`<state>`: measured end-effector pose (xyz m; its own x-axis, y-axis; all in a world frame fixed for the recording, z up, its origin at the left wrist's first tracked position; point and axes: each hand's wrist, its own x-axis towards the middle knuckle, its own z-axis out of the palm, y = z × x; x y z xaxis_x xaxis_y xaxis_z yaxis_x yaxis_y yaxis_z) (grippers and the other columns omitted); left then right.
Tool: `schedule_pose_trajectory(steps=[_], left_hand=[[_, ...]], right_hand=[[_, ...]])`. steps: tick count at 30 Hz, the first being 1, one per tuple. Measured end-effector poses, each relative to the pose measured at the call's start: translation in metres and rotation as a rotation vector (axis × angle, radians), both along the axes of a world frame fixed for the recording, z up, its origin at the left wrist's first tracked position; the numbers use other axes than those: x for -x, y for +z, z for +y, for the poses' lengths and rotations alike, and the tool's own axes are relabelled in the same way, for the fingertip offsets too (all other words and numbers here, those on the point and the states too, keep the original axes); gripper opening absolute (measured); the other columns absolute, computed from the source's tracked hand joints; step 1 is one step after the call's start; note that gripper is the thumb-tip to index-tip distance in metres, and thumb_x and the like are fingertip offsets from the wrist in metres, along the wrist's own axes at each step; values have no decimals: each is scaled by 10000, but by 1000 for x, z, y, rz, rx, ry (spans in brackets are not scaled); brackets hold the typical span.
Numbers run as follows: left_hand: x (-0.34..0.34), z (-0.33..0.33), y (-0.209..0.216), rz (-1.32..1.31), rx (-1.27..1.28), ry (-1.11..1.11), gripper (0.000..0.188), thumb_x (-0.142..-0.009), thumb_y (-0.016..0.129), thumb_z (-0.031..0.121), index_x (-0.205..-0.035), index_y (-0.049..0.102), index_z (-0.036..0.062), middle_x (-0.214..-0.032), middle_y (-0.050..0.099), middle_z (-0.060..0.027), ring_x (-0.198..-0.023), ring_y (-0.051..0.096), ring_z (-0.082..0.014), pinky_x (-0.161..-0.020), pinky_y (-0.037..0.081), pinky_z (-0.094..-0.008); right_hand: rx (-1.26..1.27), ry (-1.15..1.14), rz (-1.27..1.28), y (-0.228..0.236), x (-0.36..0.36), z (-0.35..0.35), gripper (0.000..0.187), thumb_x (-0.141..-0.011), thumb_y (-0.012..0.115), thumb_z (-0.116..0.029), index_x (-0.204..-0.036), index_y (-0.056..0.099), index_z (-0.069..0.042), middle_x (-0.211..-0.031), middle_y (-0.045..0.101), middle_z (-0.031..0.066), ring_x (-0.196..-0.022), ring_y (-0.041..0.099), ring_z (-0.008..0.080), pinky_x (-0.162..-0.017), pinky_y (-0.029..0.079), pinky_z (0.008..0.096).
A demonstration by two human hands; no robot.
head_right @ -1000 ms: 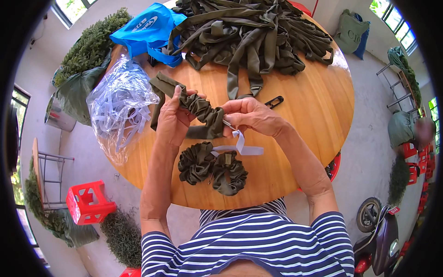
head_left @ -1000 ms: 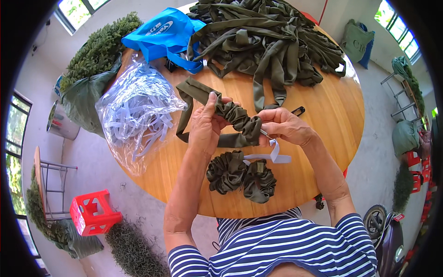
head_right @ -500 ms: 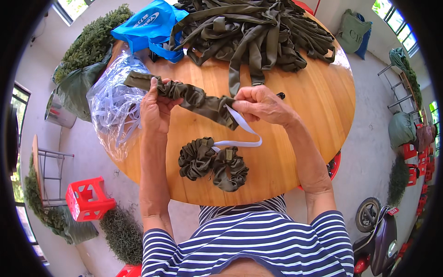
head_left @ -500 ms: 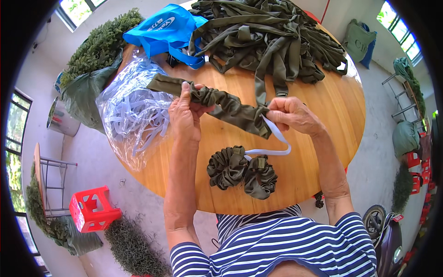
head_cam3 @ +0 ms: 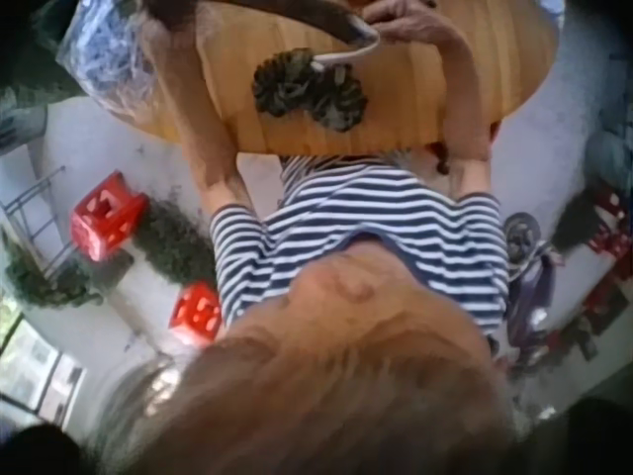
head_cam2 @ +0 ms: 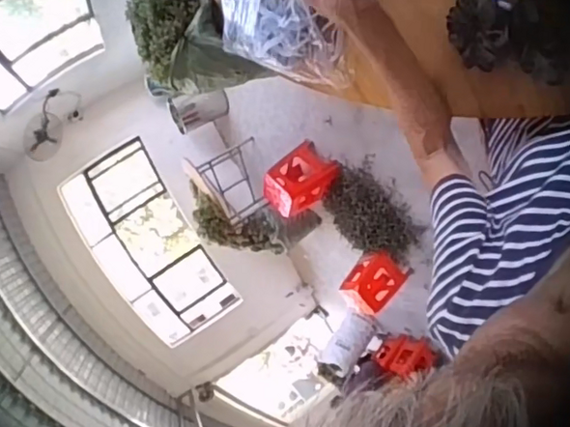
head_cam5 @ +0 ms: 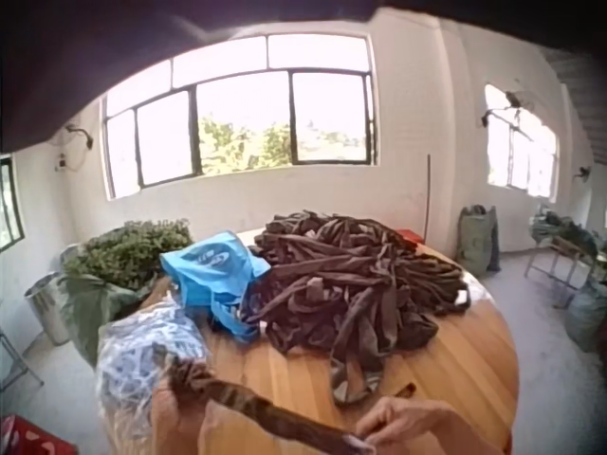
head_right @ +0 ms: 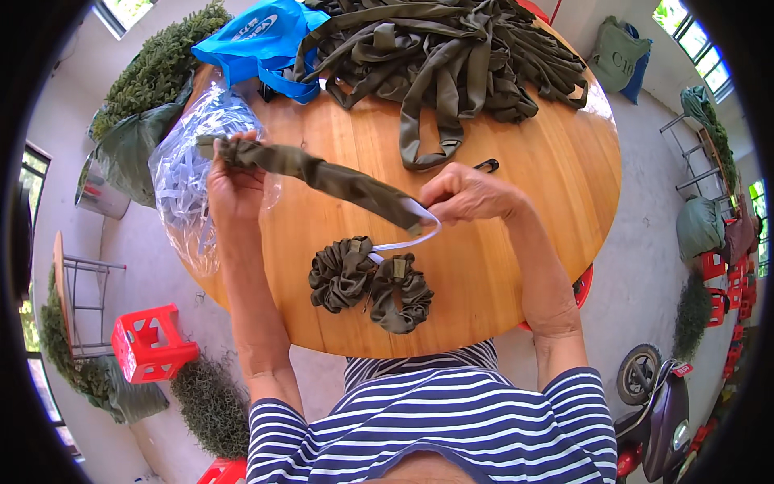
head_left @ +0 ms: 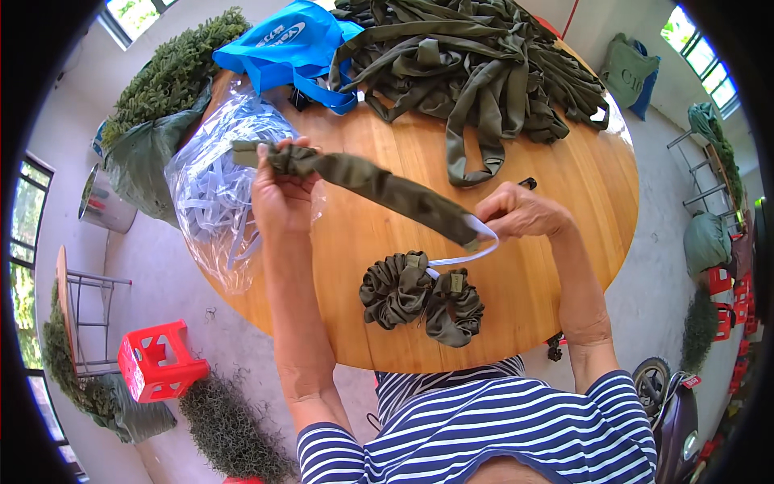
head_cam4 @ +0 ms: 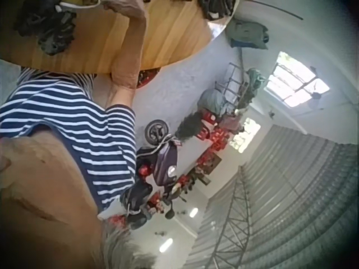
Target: The person folds long green fabric strips into compact bundles and secures them with white plastic ties. They use a metal rod to help fold the fabric and a pair of scissors to trim the ties. The finished bundles are placed into a red basin on the floor.
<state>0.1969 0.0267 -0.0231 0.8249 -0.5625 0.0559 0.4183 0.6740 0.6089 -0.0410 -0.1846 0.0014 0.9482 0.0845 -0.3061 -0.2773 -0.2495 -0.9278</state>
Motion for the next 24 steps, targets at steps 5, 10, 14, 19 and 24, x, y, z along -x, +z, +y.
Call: schedule_pose_trajectory(steps=[5, 10, 14, 19, 24], left_hand=[[8, -5, -1, 78, 72, -101, 315, -900, 443, 317, -895, 552, 22, -870, 629, -149, -761, 638, -237, -589, 557, -352], [49, -31, 2, -84, -175, -51, 296, -895, 464, 309, -866, 548, 26, -820, 632, -138, -701, 638, -209, -576, 554, -335], [76, -43, 1, -100, -293, -54, 313, -887, 481, 319, -888, 549, 14, -842, 629, -155, -735, 631, -202, -642, 539, -329], [106, -48, -7, -155, -429, -284, 346, -889, 482, 328, -992, 554, 6, -921, 622, -108, -795, 603, -154, -719, 483, -265], [111, -49, 10, -127, -353, -188, 395, -877, 492, 388, -1049, 584, 45, -953, 625, -21, -771, 543, -56, -709, 422, -213]], right_hand=[[114, -197, -158, -7, 3, -17, 303, -784, 595, -108, -1067, 552, -8, -626, 543, 5, -518, 485, 46, -453, 375, 193], [253, -650, -521, 3, -15, 12, 512, -799, 594, -145, -1251, 396, -11, -787, 568, 37, -684, 505, 65, -627, 436, 207], [485, -441, -572, 10, -20, 55, 539, -816, 572, -151, -1292, 343, -48, -782, 562, 40, -665, 512, 105, -632, 433, 245], [553, -435, -583, -16, -25, 59, 502, -836, 534, -169, -1292, 344, -81, -741, 559, 67, -640, 547, 149, -639, 445, 272], [386, -463, -501, -6, -19, 55, 523, -836, 542, -186, -1301, 327, -84, -937, 574, 117, -809, 583, 214, -724, 448, 308]])
